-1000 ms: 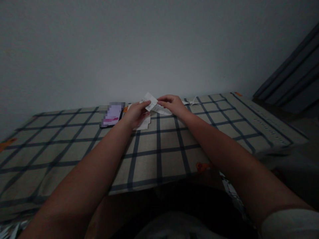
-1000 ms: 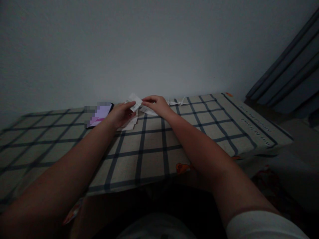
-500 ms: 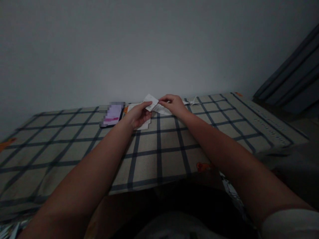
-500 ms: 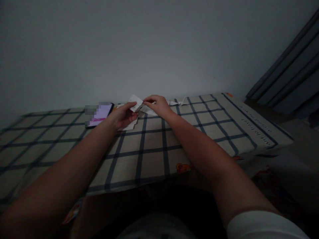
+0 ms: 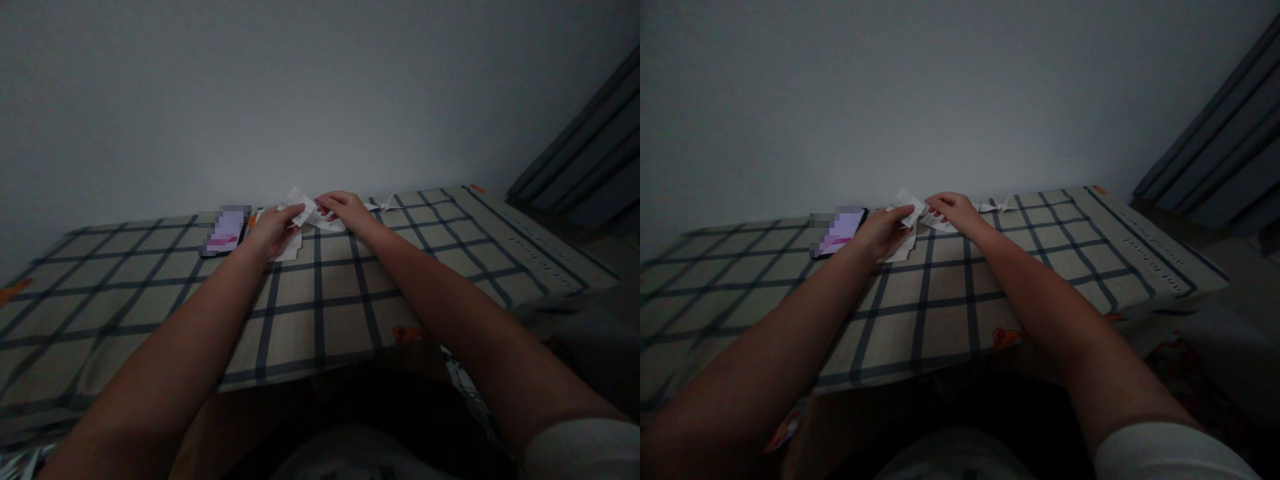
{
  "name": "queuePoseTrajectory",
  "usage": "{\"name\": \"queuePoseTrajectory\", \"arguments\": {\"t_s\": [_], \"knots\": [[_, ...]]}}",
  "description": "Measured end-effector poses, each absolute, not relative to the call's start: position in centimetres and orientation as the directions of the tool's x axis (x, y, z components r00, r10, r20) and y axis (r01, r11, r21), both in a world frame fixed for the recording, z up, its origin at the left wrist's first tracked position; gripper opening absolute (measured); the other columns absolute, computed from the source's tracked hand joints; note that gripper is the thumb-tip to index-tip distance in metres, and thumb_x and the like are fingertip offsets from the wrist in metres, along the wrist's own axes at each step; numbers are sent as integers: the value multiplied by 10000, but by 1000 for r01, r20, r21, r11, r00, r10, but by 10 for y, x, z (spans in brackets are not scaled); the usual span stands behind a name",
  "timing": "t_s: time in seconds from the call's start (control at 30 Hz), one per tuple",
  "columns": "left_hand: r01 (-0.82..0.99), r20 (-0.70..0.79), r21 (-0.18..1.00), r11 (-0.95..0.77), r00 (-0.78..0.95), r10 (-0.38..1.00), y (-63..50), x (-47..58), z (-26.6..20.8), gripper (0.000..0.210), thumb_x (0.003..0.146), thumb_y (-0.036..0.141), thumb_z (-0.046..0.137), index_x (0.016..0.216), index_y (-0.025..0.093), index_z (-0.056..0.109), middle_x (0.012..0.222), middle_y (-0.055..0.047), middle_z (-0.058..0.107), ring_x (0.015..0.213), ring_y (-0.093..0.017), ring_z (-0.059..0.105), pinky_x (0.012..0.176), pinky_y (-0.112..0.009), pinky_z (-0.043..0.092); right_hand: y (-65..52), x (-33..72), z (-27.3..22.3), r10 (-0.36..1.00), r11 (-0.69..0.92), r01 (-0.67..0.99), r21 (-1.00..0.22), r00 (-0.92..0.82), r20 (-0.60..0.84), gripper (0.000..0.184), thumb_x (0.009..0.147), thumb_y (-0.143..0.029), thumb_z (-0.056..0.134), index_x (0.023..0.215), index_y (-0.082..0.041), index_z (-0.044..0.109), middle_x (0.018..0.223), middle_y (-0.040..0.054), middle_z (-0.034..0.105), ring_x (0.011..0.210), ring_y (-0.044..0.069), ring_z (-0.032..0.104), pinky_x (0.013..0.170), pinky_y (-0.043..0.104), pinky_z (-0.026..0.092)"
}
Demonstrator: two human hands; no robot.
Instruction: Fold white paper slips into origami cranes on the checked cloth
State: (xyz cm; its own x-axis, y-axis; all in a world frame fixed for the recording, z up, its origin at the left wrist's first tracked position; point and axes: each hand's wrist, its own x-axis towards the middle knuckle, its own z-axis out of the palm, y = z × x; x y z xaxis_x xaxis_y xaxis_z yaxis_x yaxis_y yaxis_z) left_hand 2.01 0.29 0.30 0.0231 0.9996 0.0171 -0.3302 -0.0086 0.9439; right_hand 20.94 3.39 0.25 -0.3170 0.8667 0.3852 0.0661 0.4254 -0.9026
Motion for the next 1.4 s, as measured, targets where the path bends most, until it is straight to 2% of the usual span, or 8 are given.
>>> {"name": "queuePoseTrajectory", "arguments": {"t_s": [0.13, 0.4, 0.7, 0.9, 1.0, 1.2, 1.3, 1.4], "knots": [[-260, 46, 964, -48, -12, 999, 5, 20, -2, 271, 633, 227, 841, 865, 141, 731, 888, -55, 750, 754, -143, 681, 664, -219, 518, 32, 208, 1, 850, 417, 100, -903, -394, 349, 252, 837, -394, 696, 888, -150, 734, 838, 44, 719, 720, 123, 618, 652, 232, 507], [-213, 62, 975, -56, 20, 998, 5, 19, -4, 350, 609, 302, 873, 893, 154, 730, 938, -69, 749, 797, -161, 679, 729, -262, 501, 35, 209, 1, 875, 357, 67, -932, -373, 309, 152, 806, -297, 704, 811, -147, 723, 761, 30, 704, 643, 109, 592, 632, 240, 493], [-173, 125, 977, -127, -22, 992, 6, 16, -1, 378, 601, 432, 879, 815, 157, 732, 872, -57, 734, 778, -144, 649, 737, -248, 481, 34, 210, 4, 914, 324, 79, -943, -284, 290, 94, 821, -233, 679, 767, -157, 671, 746, 17, 682, 642, 100, 584, 621, 217, 480], [-68, 183, 980, -186, -44, 982, 3, 15, 0, 392, 601, 459, 878, 791, 143, 744, 804, -57, 728, 730, -144, 648, 728, -252, 472, 35, 208, -1, 894, 267, 39, -963, -384, 233, 114, 876, -265, 627, 795, -184, 630, 761, 6, 662, 651, 105, 595, 605, 213, 493], [-26, 204, 978, -205, -36, 978, 4, 15, -2, 406, 618, 482, 867, 802, 140, 750, 786, -63, 726, 717, -160, 655, 743, -282, 493, 33, 207, -2, 868, 320, 81, -944, -424, 258, 178, 868, -350, 663, 822, -178, 657, 777, 11, 663, 658, 108, 585, 607, 214, 483], [41, 218, 975, -217, -46, 975, -1, 20, 2, 349, 635, 442, 856, 787, 146, 751, 783, -62, 729, 714, -169, 650, 727, -282, 514, 36, 207, -5, 842, 414, 117, -903, -427, 331, 185, 842, -332, 668, 778, -159, 659, 710, -5, 617, 645, 110, 550, 622, 234, 431], [93, 169, 982, -166, -32, 985, -10, 25, 8, 255, 654, 349, 844, 794, 154, 758, 728, -55, 718, 672, -171, 636, 663, -271, 500, 37, 209, -5, 827, 455, 165, -875, -443, 347, 207, 831, -351, 667, 765, -156, 651, 682, -13, 595, 630, 108, 525, 617, 239, 401], [126, 163, 979, -159, -22, 986, -15, 26, 12, 213, 682, 343, 824, 749, 155, 751, 657, -44, 687, 614, -159, 600, 602, -258, 465, 34, 211, -2, 820, 480, 205, -853, -452, 352, 277, 838, -404, 656, 721, -153, 633, 647, -16, 571, 602, 103, 491, 586, 241, 360]]}}
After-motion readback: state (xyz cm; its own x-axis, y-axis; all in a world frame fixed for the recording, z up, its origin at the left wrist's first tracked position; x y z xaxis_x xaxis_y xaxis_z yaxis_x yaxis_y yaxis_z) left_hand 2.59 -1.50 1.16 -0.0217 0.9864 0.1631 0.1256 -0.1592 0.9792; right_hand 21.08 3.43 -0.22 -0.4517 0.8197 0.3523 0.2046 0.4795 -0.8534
